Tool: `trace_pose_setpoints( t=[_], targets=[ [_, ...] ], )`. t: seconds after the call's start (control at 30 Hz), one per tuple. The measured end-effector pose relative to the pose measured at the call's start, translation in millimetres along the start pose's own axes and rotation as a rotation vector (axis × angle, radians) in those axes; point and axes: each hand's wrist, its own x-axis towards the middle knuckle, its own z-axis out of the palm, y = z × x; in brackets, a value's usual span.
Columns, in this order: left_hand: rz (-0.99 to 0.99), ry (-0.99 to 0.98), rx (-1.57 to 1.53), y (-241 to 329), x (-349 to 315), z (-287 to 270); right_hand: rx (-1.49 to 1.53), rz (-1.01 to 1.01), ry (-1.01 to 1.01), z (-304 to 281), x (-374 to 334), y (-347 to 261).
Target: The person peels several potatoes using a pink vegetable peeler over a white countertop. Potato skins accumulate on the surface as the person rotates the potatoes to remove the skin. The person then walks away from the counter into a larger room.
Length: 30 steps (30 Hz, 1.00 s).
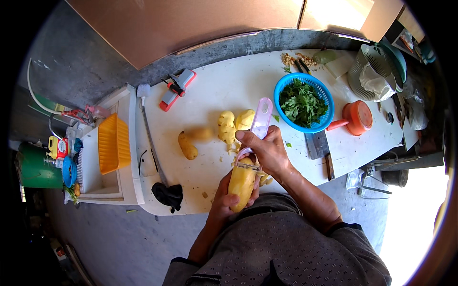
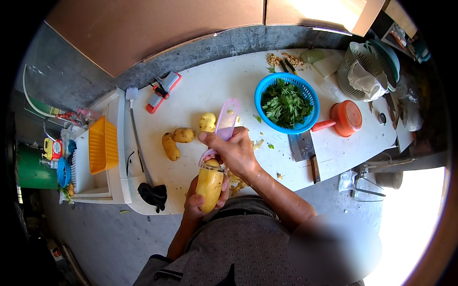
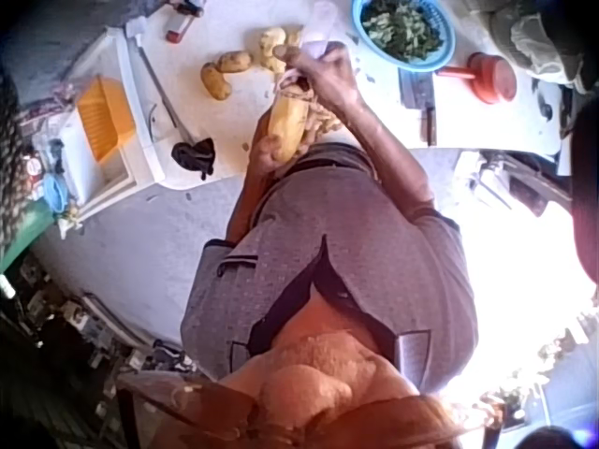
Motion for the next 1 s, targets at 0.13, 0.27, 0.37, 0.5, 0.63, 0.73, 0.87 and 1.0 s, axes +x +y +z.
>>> trace_pose_setpoints(
  t=[0.13,0.27,0.37,0.5,0.63,0.73,0.87,1.0],
  targets=[
    [0.001,-0.004,0.04,2.7,-1.3,1.6,-0.026,-0.045,0.031,1.2,-5.3,-6.1],
    [0.001,-0.032,0.072,-0.1,-1.8,-3.6,-0.003,0.008,0.013,-0.3,-4.7,-5.4],
    [0.022,-0.044,0.074,-3.3,-2.7,-6.5,0.051,0.036,0.015,2.5,-5.5,-8.2],
    [0.008,-0.118,0.061,-1.4,-9.2,-5.1,0.164,0.136,0.042,-8.5,2.2,-7.5],
    [-0.004,-0.082,0.041,7.4,-6.7,0.0,0.253,-0.062,0.137,-19.8,8.0,1.0],
    [0.045,-0.018,-0.003,9.0,-4.5,3.1,0.093,-0.154,0.064,-37.0,8.1,-2.0],
    [0.111,0.125,0.092,11.0,2.8,7.1,-0.172,-0.122,-0.163,-29.3,-13.5,-13.7],
    [0.132,0.16,0.102,5.7,3.8,-5.2,-0.319,-0.115,-0.233,-24.4,-24.6,-14.3]
  ],
)
